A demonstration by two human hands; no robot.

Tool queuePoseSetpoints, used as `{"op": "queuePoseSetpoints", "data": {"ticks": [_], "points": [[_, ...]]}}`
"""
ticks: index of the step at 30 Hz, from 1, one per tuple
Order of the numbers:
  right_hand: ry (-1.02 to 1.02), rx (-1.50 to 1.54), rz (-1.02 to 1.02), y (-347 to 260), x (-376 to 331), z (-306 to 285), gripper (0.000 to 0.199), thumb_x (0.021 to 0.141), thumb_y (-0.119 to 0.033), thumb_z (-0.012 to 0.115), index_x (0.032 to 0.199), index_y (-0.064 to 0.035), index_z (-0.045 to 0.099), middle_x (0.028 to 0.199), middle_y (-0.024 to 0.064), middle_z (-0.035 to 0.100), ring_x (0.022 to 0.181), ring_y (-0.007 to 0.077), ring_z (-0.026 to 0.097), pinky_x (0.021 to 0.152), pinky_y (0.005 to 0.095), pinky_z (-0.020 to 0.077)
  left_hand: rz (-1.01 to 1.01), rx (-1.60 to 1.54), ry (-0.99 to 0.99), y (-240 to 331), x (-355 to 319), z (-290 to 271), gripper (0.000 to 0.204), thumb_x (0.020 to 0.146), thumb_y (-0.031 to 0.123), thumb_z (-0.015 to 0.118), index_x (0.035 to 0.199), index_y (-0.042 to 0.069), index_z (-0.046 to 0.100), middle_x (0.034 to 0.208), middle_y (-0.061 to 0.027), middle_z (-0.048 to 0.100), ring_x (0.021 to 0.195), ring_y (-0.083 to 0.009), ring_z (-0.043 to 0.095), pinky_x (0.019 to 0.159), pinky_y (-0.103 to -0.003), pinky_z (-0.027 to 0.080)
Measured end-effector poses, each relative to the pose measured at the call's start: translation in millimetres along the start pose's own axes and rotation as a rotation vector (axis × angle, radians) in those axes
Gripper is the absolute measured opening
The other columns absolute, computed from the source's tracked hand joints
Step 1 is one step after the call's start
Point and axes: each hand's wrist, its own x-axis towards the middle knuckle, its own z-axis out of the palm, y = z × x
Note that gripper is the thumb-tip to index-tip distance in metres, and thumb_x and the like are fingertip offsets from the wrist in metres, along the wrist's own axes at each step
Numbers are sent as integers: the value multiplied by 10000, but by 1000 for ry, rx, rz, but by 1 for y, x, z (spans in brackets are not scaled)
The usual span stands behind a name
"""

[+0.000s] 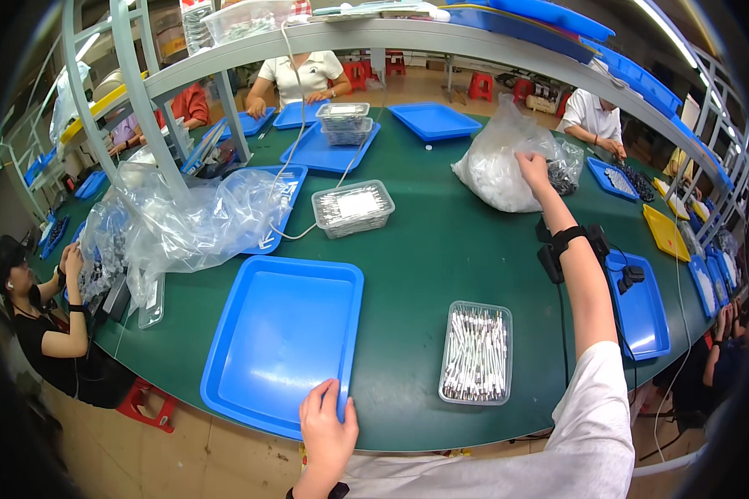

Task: Assembling small industrial or household components at a workstation.

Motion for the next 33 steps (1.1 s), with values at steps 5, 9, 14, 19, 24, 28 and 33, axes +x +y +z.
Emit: {"op": "queuePoseSetpoints", "data": {"ticks": [5,9,14,19,24,28,33], "points": [[204,-171,-200,0,-12,9,562,733,-456,655,873,87,617,939,231,607,888,310,580,788,370,452,-17,-62,-53,2,6,-7,423,706,64,690,1105,-2,565,1089,-135,549,1003,-322,523,873,-408,408],[50,-161,-79,-19,-16,-9,746,704,-536,656,1047,119,558,1162,290,496,1065,360,499,914,386,400,147,-43,6,30,9,-1,396,715,63,678,1091,7,568,1086,-131,544,1012,-311,506,891,-401,395],[188,-326,-40,-35,-15,-7,940,625,-651,669,1176,86,477,1179,287,430,1141,397,396,950,423,354,123,-448,-239,68,3,20,330,781,76,638,1084,-21,550,960,-135,559,822,-223,552,691,-298,468],[307,-312,-114,-41,-5,8,1015,567,-706,671,1226,37,464,1259,234,346,1213,386,312,1002,457,281,-127,-723,-525,90,13,46,258,873,112,572,1057,-34,465,749,-74,547,617,-113,522,576,-243,443],[329,-21,77,-40,7,18,1016,495,-674,734,1194,21,486,1290,206,353,1219,363,341,988,442,321,-121,-724,-550,87,18,64,274,890,122,562,1072,-26,419,680,-24,471,560,-68,466,524,-213,403],[381,55,54,-43,18,25,924,495,-618,762,1113,32,540,1245,214,423,1156,355,429,951,415,372,-240,-978,-621,80,16,71,240,903,87,527,1090,-8,412,693,2,429,569,-56,450,518,-201,398],[315,114,1,-46,20,27,652,540,-483,788,886,45,626,824,172,619,808,339,602,752,394,468,-293,-1054,-604,78,13,65,220,914,67,496,1107,2,413,712,8,416,591,-51,448,533,-198,423]]}}
